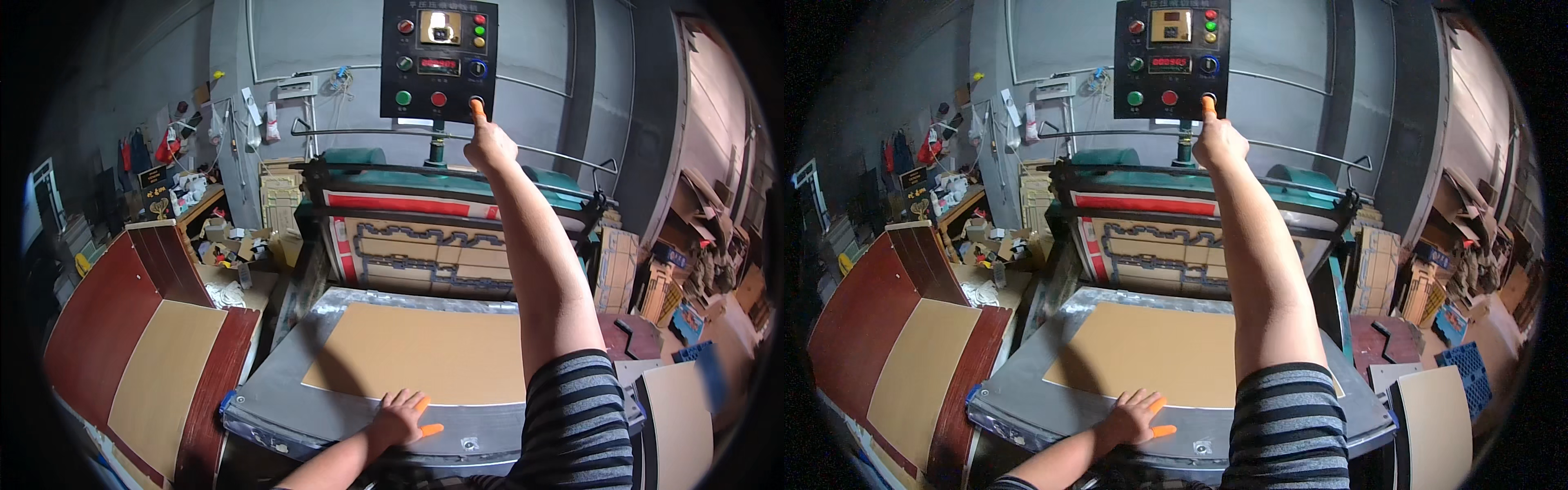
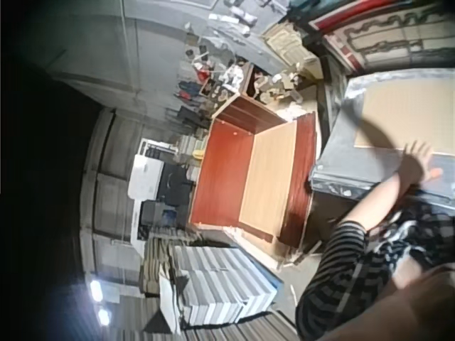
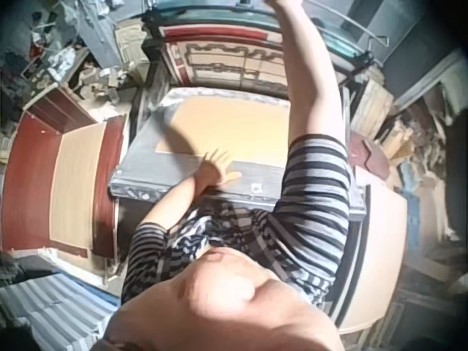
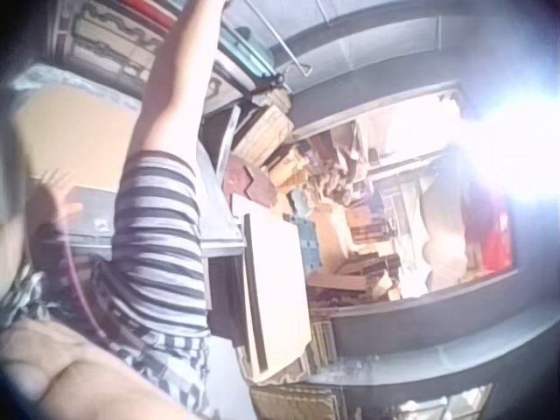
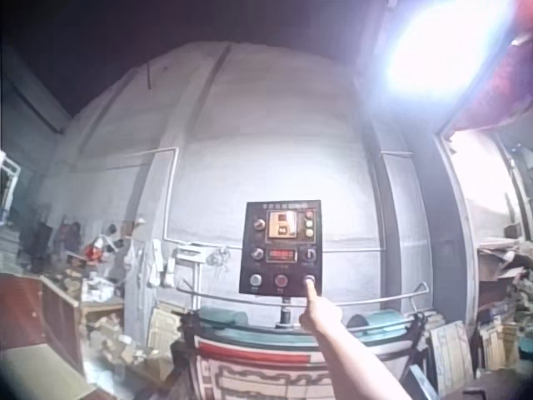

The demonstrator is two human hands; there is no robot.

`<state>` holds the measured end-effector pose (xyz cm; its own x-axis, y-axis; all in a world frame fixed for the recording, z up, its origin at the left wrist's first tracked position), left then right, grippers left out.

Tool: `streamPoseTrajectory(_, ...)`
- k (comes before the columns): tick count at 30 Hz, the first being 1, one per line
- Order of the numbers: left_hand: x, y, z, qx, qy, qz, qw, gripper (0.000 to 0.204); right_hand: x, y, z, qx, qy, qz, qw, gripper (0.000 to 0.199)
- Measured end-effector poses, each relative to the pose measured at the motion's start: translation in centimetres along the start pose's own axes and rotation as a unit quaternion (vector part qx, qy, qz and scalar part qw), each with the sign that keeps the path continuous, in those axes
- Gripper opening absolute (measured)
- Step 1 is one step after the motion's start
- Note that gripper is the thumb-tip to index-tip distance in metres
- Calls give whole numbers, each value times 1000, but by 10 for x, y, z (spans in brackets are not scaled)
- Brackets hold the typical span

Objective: The person repeatedly places flat cardboard sheets onto a guillotine-style cutter, aligns them, and operates the machine to trim the edges. The trimmed pieces are stacked on a nearby table. The process is repeated for multiple sheets throughout the clip.

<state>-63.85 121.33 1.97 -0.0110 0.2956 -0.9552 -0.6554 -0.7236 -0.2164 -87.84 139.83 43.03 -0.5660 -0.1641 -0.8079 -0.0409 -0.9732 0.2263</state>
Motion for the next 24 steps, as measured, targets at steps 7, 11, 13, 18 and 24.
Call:
streamPoseTrajectory(7, 5, 6, 5, 4, 85, 36, 996, 76, -24, 5, -16, -61, 6, -15, 998, 62)
streamPoseTrajectory(11, -26, -5, 27, -34, 236, -2, 971, 71, -15, -5, -130, -234, 54, -12, 971, 72)
streamPoseTrajectory(13, -33, 15, 73, -44, 289, -18, 956, 70, -4, -25, -199, -316, 63, 35, 946, 59)
streamPoseTrajectory(18, -51, 101, 196, 18, 364, -173, 915, 51, -55, -86, -338, -419, 70, 88, 901, 44)
streamPoseTrajectory(24, -191, 112, 265, 69, -373, -29, 925, 22, -83, -210, -470, -148, 92, 113, 978, 49)
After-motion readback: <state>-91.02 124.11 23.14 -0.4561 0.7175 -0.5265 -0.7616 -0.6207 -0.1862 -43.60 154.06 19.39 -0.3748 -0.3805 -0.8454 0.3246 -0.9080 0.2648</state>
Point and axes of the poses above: each hand's wrist, its own z-axis towards the middle knuckle, its own x-axis out of the palm, y = z × x, the point moved 3 cm from there along z, towards the middle knuckle, and after that the axes turned 5 degrees about y, right-handed, at the moved point
